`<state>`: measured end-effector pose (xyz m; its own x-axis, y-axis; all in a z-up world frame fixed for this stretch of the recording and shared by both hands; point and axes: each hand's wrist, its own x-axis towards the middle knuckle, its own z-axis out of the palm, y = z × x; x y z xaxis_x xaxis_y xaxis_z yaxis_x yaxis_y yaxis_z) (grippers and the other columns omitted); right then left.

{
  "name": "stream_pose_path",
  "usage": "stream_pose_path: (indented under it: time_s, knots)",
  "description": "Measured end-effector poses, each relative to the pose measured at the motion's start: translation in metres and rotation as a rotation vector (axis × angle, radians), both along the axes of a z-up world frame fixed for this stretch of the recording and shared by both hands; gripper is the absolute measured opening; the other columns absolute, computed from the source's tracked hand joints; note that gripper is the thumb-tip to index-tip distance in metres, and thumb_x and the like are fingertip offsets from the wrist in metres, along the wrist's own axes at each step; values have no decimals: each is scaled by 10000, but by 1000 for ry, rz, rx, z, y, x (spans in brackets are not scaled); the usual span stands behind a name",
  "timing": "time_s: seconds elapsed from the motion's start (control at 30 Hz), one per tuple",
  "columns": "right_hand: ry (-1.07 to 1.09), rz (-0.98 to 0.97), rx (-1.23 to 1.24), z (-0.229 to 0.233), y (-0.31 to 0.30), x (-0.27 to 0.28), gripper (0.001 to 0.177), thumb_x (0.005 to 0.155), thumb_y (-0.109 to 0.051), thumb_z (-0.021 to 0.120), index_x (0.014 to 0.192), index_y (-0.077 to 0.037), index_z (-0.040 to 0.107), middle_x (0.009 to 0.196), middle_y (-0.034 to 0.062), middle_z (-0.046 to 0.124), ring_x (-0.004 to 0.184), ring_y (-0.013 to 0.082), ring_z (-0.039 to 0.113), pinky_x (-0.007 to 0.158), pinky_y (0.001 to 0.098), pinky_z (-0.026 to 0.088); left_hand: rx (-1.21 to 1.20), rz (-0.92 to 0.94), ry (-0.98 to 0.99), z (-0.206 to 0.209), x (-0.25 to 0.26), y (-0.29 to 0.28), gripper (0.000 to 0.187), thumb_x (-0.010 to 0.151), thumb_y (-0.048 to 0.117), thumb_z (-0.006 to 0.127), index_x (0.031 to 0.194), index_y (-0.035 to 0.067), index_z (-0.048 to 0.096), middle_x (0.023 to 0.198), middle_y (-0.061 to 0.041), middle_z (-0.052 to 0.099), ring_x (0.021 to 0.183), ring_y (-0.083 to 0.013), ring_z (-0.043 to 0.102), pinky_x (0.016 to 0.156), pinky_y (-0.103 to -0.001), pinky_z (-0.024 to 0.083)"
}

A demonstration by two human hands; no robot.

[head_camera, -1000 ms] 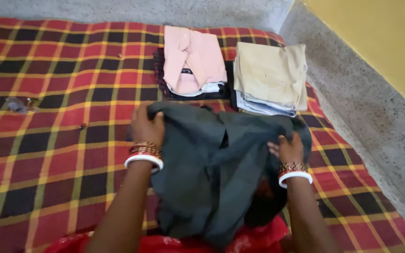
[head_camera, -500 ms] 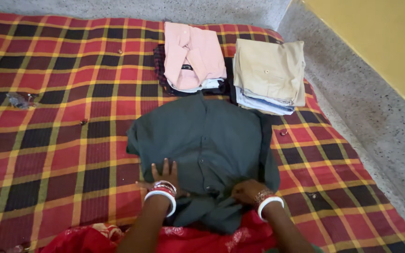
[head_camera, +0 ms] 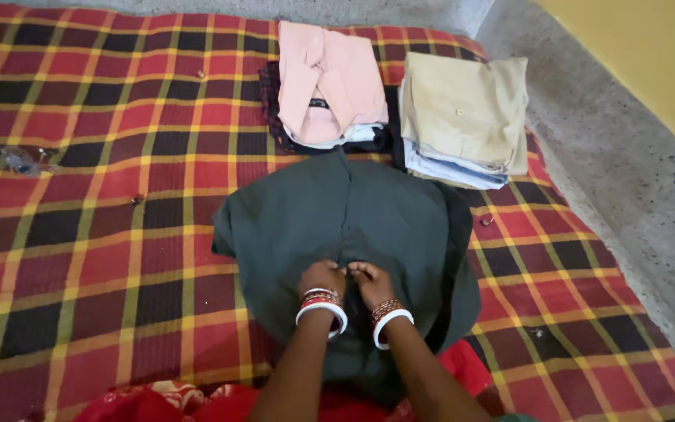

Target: The person buttons a dark green shirt laid flat on a plaid bedsheet. They fasten the buttons from the bottom up, smooth the fabric, and adjust the collar. The shirt remains on the bed throughout the clip.

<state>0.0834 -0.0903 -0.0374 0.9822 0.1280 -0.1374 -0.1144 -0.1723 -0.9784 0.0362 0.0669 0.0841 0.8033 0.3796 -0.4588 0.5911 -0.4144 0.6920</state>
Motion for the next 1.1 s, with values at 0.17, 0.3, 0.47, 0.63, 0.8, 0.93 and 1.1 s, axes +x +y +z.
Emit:
stream_pose_path:
  time_s: [0.17,0.3,0.47,0.63,0.8,0.93,1.1]
  knots:
    - [-23,14,-77,-9,-6,1,196,947,-112,676,1091,-10,762,1008,50,785,910,98,689,865,264,545,-62,30,-35,-40,16,-1,176,854,249,727,988,181,818,1104,-75,778,1070,-289,732,968,-401,557]
    - [14,-31,-91,4,2,-6,192,927,-137,714,1062,-13,769,973,42,788,876,96,688,839,263,550,-135,27,-108,-73,24,-3,195,844,226,724,980,116,811,1044,-122,798,1001,-276,768,931,-372,577]
    - [-18,-30,-111,16,7,-9,192,906,-144,740,1039,-10,775,932,28,787,840,89,683,807,262,549,-238,-2,-86,-93,27,1,232,890,202,695,1079,94,776,1099,-130,770,1049,-267,737,952,-375,542]
    - [-14,57,-180,21,8,-9,149,922,-158,724,971,-21,760,860,30,763,776,79,644,735,258,524,-250,-31,-169,-97,25,4,249,909,206,683,1109,73,750,1106,-136,768,1057,-273,740,955,-373,544]
    - [-18,-38,-279,26,16,-13,166,921,-192,710,927,-31,751,779,40,736,696,99,624,670,279,507,-197,-21,-215,-85,16,2,230,906,215,699,1070,67,764,1058,-163,763,1008,-290,740,920,-378,550]
    - [-45,-134,-350,24,24,-16,174,896,-197,723,909,-25,747,768,36,749,692,101,670,675,277,529,-185,-60,-291,-79,6,6,217,907,225,704,1037,62,765,987,-169,770,908,-298,758,851,-383,569]
    - [-85,-173,-127,20,22,-16,164,880,-148,741,891,15,754,816,73,766,734,119,667,690,287,544,-214,-52,-400,-81,5,9,216,875,222,729,1012,58,768,954,-143,780,874,-263,758,822,-368,569]
